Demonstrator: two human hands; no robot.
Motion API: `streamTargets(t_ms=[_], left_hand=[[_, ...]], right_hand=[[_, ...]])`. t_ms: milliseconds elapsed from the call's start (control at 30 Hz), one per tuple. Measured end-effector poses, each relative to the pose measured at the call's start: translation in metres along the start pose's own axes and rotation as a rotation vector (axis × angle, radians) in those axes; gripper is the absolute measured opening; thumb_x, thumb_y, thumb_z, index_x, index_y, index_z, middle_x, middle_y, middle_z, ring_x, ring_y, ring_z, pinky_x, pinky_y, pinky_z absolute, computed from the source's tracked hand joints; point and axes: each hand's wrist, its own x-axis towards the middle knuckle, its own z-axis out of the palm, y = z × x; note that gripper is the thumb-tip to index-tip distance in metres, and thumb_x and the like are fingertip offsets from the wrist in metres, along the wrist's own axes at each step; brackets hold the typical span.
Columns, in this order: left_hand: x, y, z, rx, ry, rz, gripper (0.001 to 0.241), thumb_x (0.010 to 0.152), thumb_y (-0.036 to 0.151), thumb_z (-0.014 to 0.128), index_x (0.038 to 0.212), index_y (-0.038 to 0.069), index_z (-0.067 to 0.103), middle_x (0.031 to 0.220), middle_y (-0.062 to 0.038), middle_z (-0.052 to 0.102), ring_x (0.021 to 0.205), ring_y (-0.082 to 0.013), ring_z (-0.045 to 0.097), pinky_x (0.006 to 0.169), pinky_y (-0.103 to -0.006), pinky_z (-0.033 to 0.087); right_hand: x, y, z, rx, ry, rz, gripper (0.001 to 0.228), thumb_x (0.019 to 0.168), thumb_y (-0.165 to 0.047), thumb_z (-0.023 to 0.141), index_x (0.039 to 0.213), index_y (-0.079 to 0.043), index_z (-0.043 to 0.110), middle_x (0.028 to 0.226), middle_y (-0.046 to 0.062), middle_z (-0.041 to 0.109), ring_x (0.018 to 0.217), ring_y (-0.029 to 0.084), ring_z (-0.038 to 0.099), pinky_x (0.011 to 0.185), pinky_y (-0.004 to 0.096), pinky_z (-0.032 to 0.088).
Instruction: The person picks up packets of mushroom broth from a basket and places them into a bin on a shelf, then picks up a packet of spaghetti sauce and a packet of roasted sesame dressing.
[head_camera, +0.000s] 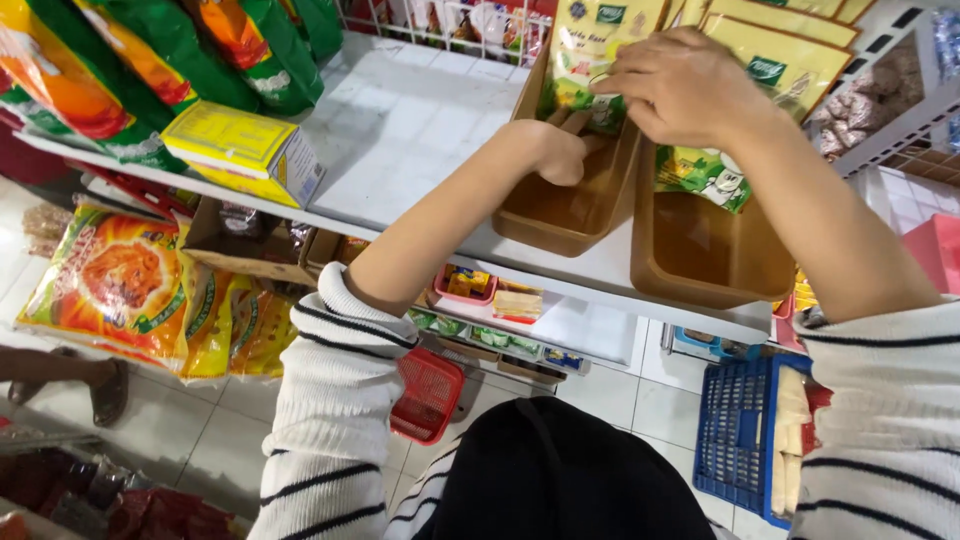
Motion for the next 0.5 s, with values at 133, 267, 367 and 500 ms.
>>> streamTargets(t_ms=[133,267,367,500], left_hand=[[0.000,-0.003,0.001,0.061,0.088,0.045,0.062,0.091,0.016,0.045,0.152,0.006,0.039,0.157,-0.016,0.039,0.148,-0.0322,0.030,0.117,-0.0447,0.029],[-0.062,0.011,-0.025,-0.221,0.311,0.034,0.050,0.094,0.017,0.055,0.143,0.004,0.052,0.138,-0.020,0.058,0.128,-0.0362,0.057,0.106,-0.0444,0.046],[-0.136,0.043,-0.024,-0.245,0.713,0.175,0.047,0.098,0.020,0.060,0.141,0.003,0.054,0.137,-0.019,0.061,0.118,-0.0400,0.061,0.100,-0.0490,0.048],[-0.216,0.102,0.015,-0.421,1.099,0.435,0.043,0.109,0.014,0.061,0.148,0.004,0.047,0.146,-0.016,0.058,0.135,-0.0337,0.060,0.124,-0.0480,0.048]], right_hand=[[0.003,-0.001,-0.004,0.018,-0.073,0.001,0.036,0.101,-0.023,0.051,0.129,-0.027,0.074,0.137,-0.001,0.070,0.134,0.019,0.061,0.124,0.042,0.039],[0.008,-0.013,-0.033,0.029,-0.203,0.042,0.034,0.106,-0.027,0.051,0.134,-0.023,0.071,0.132,0.004,0.071,0.134,0.017,0.065,0.124,0.049,0.036],[0.002,-0.028,-0.076,-0.023,-0.342,0.133,0.038,0.107,-0.039,0.056,0.138,-0.023,0.068,0.120,0.005,0.074,0.114,0.024,0.069,0.131,0.053,0.030],[-0.049,-0.063,-0.133,0.063,0.008,0.064,0.042,0.096,-0.035,0.066,0.134,-0.019,0.068,0.124,0.008,0.072,0.115,0.025,0.069,0.121,0.049,0.038]])
